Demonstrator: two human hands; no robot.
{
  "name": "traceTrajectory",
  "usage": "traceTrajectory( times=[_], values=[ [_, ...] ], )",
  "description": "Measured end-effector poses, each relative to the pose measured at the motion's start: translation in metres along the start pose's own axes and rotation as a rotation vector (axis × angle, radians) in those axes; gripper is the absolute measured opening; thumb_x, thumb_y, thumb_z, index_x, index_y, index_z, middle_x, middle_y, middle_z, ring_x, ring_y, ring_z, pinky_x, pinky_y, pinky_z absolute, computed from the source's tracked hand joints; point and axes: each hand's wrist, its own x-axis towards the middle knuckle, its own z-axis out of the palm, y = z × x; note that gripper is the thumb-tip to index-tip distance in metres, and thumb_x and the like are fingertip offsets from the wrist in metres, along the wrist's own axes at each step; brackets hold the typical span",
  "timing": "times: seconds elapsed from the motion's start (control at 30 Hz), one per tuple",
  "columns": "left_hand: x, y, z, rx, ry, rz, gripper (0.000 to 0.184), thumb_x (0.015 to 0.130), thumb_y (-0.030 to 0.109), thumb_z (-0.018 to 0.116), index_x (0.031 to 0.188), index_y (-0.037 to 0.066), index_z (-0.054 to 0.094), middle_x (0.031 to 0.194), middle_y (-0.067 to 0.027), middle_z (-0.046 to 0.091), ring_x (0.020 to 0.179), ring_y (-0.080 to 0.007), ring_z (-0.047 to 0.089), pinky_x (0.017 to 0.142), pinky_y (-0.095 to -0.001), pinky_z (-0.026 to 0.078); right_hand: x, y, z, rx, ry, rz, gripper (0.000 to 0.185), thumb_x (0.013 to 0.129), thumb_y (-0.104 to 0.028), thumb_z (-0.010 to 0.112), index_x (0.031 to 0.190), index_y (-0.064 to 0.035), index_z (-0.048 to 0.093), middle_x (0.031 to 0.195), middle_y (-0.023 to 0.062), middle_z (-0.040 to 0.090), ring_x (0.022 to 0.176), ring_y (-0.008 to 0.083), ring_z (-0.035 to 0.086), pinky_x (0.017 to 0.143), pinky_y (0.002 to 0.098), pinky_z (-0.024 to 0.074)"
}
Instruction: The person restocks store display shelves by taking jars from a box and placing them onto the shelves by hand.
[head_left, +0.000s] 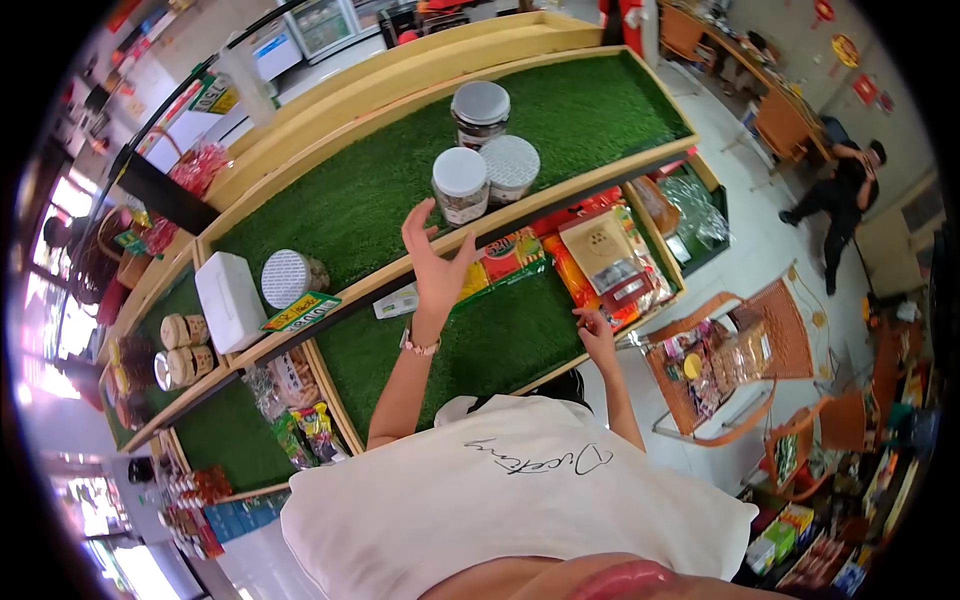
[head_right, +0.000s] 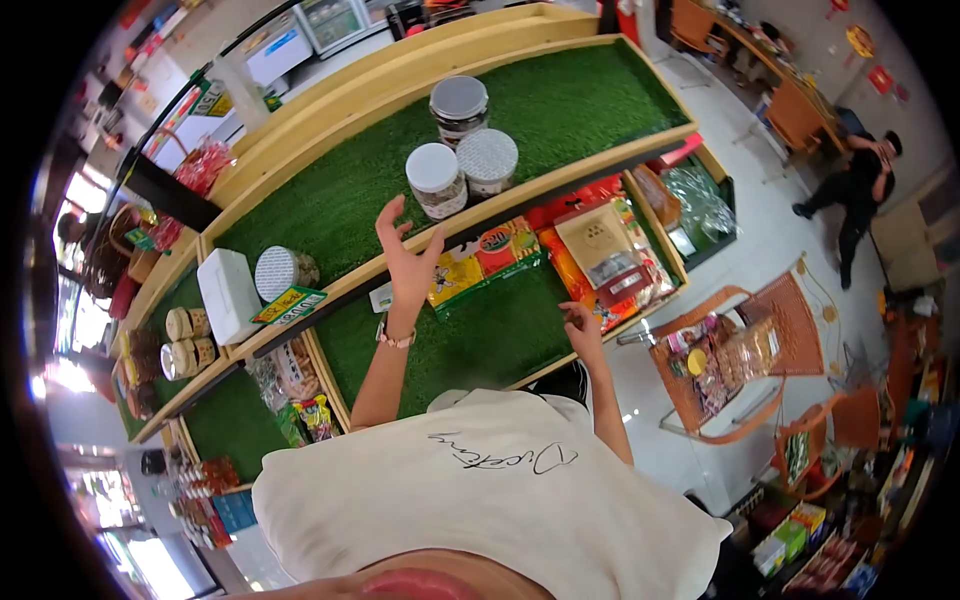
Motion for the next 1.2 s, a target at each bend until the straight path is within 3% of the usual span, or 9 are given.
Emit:
traceTrajectory(
  times=[0.13,0.3,0.47,0.6,0.73,0.83,0.93,1.07,1.2],
  values=[
    [0.034,-0.009,0.014,0.021,0.018,-0.097,0.089,0.072,0.017,0.081,0.142,0.007,0.027,0.138,-0.0147,0.038,0.127,-0.0277,0.040,0.101,-0.0425,0.039,0.068,-0.027,0.013,0.013,-0.175,-0.112,0.042,0.072,0.011,0.051,0.108,-0.0064,0.062,0.084,-0.0009,0.052,0.063,0.0043,0.044,0.057,0.0182,0.0365],
    [0.058,-0.030,0.034,-0.214,-0.082,-0.244,0.110,0.060,0.017,0.089,0.146,0.005,0.021,0.137,-0.0147,0.042,0.127,-0.0243,0.043,0.106,-0.0384,0.034,0.135,-0.072,0.019,0.084,-0.431,-0.167,0.036,0.079,0.012,0.049,0.109,-0.0056,0.059,0.090,-0.0005,0.054,0.077,0.0056,0.052,0.070,0.0195,0.0423],
    [0.058,-0.055,0.049,-0.135,-0.031,-0.282,0.104,0.052,0.019,0.092,0.136,0.005,0.033,0.130,-0.0118,0.049,0.120,-0.0219,0.049,0.103,-0.0367,0.040,0.172,-0.087,0.015,0.130,-0.516,-0.263,0.029,0.079,0.006,0.055,0.104,-0.0049,0.063,0.086,0.0012,0.061,0.077,0.0091,0.056,0.068,0.0228,0.0445],
    [0.035,-0.055,0.049,0.072,0.431,-0.312,0.093,0.055,0.019,0.091,0.130,0.000,0.039,0.125,-0.0142,0.052,0.113,-0.0223,0.053,0.098,-0.0373,0.044,0.178,-0.088,0.002,0.216,-0.692,-0.148,0.029,0.079,0.007,0.054,0.104,-0.0035,0.063,0.086,0.0019,0.061,0.078,0.0098,0.056,0.071,0.0234,0.0448],
    [0.017,0.032,0.015,-0.134,0.988,-0.233,0.079,0.065,0.007,0.085,0.130,-0.003,0.041,0.122,-0.0114,0.053,0.113,-0.0222,0.053,0.098,-0.0369,0.045,0.177,-0.101,0.007,0.308,-0.934,-0.125,0.029,0.079,0.010,0.052,0.104,-0.0024,0.063,0.088,0.0021,0.061,0.079,0.0101,0.055,0.074,0.0231,0.0444],
    [-0.050,0.062,-0.010,0.120,1.115,-0.248,0.082,0.058,0.010,0.089,0.127,-0.001,0.046,0.118,-0.0091,0.056,0.109,-0.0200,0.055,0.096,-0.0353,0.045,0.174,-0.121,0.017,0.227,-1.144,-0.175,0.030,0.079,0.011,0.053,0.104,-0.0025,0.063,0.088,0.0021,0.061,0.079,0.0101,0.055,0.074,0.0228,0.0443],
    [-0.129,0.112,-0.018,0.118,1.027,-0.345,0.099,0.052,0.018,0.093,0.133,0.003,0.038,0.124,-0.0085,0.053,0.113,-0.0205,0.052,0.097,-0.0364,0.043,0.158,-0.150,0.033,0.194,-1.304,-0.351,0.030,0.078,0.011,0.054,0.104,-0.0024,0.063,0.088,0.0028,0.062,0.078,0.0100,0.055,0.073,0.0228,0.0443],
    [-0.199,0.202,0.002,0.357,0.900,-0.409,0.101,0.050,0.020,0.093,0.132,0.004,0.036,0.123,-0.0091,0.049,0.115,-0.0204,0.051,0.098,-0.0370,0.042,0.097,-0.183,0.057,0.170,-1.527,-0.435,0.037,0.076,0.001,0.066,0.112,-0.0047,0.060,0.095,0.0046,0.064,0.082,0.0127,0.057,0.077,0.0264,0.0467],
    [-0.280,0.256,0.032,0.343,0.981,-0.715,0.101,0.052,0.020,0.093,0.133,0.003,0.034,0.125,-0.0102,0.048,0.118,-0.0201,0.048,0.099,-0.0374,0.041,-0.006,-0.185,0.073,0.223,-2.003,-0.485,0.081,0.067,-0.015,0.083,0.136,-0.0079,0.040,0.132,0.0106,0.046,0.119,0.0226,0.047,0.097,0.0378,0.0422]
  ],
)
